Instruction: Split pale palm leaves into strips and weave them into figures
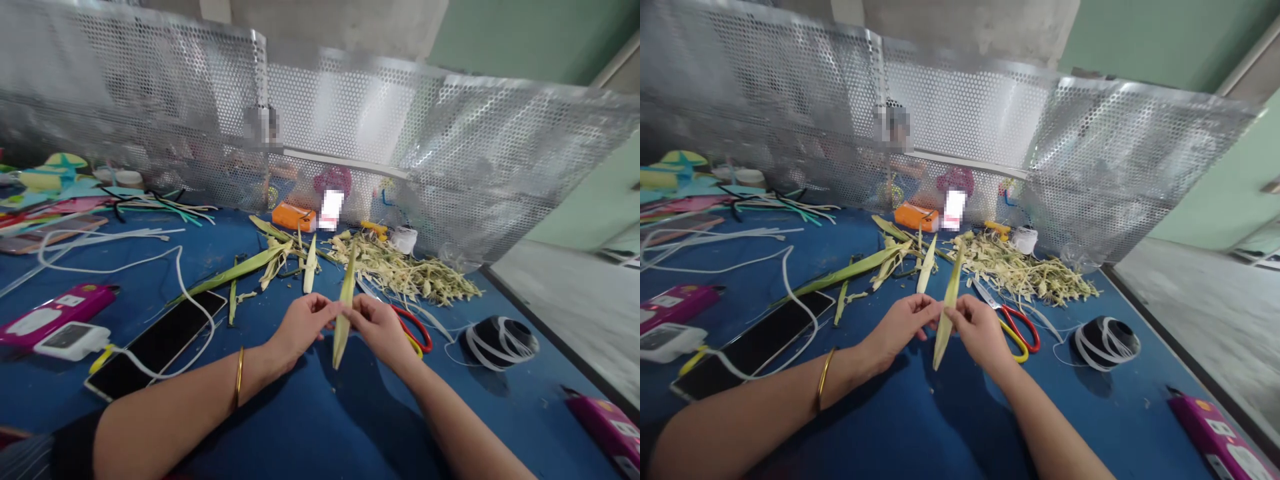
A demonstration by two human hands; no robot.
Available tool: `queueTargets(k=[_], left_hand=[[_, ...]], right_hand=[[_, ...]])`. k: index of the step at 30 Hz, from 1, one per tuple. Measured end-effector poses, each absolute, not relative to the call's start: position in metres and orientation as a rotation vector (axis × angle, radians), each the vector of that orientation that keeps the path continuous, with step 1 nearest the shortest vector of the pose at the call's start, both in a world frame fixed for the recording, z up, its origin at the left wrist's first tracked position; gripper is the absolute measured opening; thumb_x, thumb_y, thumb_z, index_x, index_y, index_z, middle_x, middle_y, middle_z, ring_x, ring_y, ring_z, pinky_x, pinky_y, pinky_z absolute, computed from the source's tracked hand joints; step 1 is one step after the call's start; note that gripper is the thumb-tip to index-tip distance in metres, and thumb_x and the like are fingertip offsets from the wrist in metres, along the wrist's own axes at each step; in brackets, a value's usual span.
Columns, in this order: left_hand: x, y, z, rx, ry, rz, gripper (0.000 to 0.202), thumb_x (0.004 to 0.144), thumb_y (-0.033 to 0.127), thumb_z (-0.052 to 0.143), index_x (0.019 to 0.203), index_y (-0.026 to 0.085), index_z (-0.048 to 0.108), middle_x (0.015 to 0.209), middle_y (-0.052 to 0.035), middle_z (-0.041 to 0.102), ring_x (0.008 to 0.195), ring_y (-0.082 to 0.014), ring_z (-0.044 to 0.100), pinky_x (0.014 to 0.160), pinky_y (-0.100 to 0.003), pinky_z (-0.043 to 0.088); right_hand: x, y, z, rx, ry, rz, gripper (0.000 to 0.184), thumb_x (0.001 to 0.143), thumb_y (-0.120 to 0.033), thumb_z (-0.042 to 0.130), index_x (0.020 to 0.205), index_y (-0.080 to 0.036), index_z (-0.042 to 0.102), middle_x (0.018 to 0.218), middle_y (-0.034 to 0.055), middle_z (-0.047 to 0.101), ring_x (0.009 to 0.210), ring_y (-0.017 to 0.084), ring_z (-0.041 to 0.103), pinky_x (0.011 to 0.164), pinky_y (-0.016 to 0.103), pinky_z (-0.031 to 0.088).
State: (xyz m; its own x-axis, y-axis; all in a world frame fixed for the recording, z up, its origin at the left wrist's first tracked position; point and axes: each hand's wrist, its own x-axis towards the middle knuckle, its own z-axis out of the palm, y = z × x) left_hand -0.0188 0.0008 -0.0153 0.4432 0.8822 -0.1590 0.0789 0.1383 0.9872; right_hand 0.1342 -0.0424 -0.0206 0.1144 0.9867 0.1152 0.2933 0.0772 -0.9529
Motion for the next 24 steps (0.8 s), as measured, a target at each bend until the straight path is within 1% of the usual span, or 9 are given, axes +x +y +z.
queueTargets(k=[3,7,9,11,12,14,18,21,24], left_hand=[[-0.02,0.002,-0.014,1.305,0.951,0.783,0.027,0.068,0.039,0.073,0.073,0.015,0.061,0.064,0.002,0.057,0.056,-0.0095,0.048,0.049,-0.022,0.036],[-0.02,0.002,-0.01,1.241,0.957,0.838,0.02,0.068,0.03,0.072,0.067,0.014,0.061,0.06,0.0026,0.055,0.053,-0.0084,0.045,0.051,-0.023,0.036],[-0.02,0.002,-0.009,1.206,0.987,0.856,0.018,0.067,0.028,0.072,0.067,0.014,0.062,0.061,0.0016,0.057,0.054,-0.0087,0.047,0.052,-0.024,0.037],[-0.02,0.004,-0.009,1.187,1.032,0.877,0.018,0.067,0.027,0.073,0.067,0.014,0.061,0.061,0.0011,0.058,0.055,-0.009,0.048,0.052,-0.024,0.038],[-0.02,0.004,-0.009,1.182,1.052,0.889,0.019,0.067,0.027,0.073,0.066,0.014,0.059,0.061,0.0011,0.058,0.055,-0.0092,0.049,0.052,-0.024,0.038],[-0.021,0.006,-0.009,1.176,1.082,0.921,0.021,0.067,0.029,0.073,0.066,0.015,0.058,0.06,0.0013,0.057,0.055,-0.0096,0.05,0.052,-0.024,0.038],[-0.022,0.007,-0.01,1.149,1.109,0.961,0.022,0.068,0.03,0.073,0.064,0.016,0.057,0.057,0.0025,0.054,0.052,-0.0089,0.048,0.05,-0.025,0.037],[-0.021,0.008,-0.01,1.064,1.094,0.959,0.021,0.068,0.029,0.072,0.063,0.016,0.056,0.056,0.0028,0.053,0.051,-0.0084,0.047,0.048,-0.024,0.036],[-0.02,0.007,-0.011,0.991,1.065,0.936,0.021,0.066,0.027,0.073,0.063,0.016,0.056,0.056,0.0023,0.055,0.051,-0.008,0.047,0.048,-0.023,0.036]], right_hand=[[0.132,-0.046,-0.018,-1.44,-1.574,0.884,0.027,0.081,-0.036,0.062,0.062,-0.02,0.053,0.057,-0.0041,0.052,0.055,0.012,0.045,0.054,0.024,0.035],[0.13,-0.046,-0.017,-1.414,-1.525,0.914,0.031,0.083,-0.042,0.056,0.06,-0.02,0.052,0.055,-0.0043,0.046,0.054,0.012,0.041,0.053,0.024,0.033],[0.129,-0.046,-0.016,-1.397,-1.488,0.944,0.026,0.082,-0.041,0.055,0.067,-0.021,0.055,0.059,-0.0031,0.052,0.056,0.013,0.046,0.055,0.025,0.038],[0.127,-0.049,-0.015,-1.428,-1.529,0.887,0.013,0.08,-0.034,0.055,0.078,-0.021,0.057,0.068,-0.0011,0.059,0.062,0.014,0.054,0.059,0.026,0.042],[0.125,-0.051,-0.015,-1.47,-1.579,0.825,0.009,0.079,-0.029,0.055,0.085,-0.022,0.057,0.073,-0.0005,0.062,0.064,0.015,0.057,0.061,0.026,0.043],[0.121,-0.057,-0.016,-1.593,-1.715,0.644,0.018,0.077,-0.021,0.053,0.095,-0.023,0.053,0.077,-0.0001,0.065,0.066,0.017,0.06,0.06,0.026,0.042],[0.113,-0.063,-0.024,-1.759,-1.917,0.196,0.024,0.082,-0.019,0.047,0.106,-0.021,0.048,0.081,0.0033,0.068,0.063,0.019,0.064,0.055,0.027,0.037],[0.112,-0.061,-0.031,-1.762,-1.957,-0.022,0.016,0.089,-0.025,0.044,0.103,-0.02,0.049,0.078,0.0046,0.069,0.059,0.019,0.064,0.052,0.027,0.033],[0.112,-0.059,-0.034,-1.734,-1.989,-0.135,0.012,0.091,-0.027,0.043,0.091,-0.02,0.052,0.073,0.004,0.066,0.056,0.017,0.062,0.05,0.026,0.03]])
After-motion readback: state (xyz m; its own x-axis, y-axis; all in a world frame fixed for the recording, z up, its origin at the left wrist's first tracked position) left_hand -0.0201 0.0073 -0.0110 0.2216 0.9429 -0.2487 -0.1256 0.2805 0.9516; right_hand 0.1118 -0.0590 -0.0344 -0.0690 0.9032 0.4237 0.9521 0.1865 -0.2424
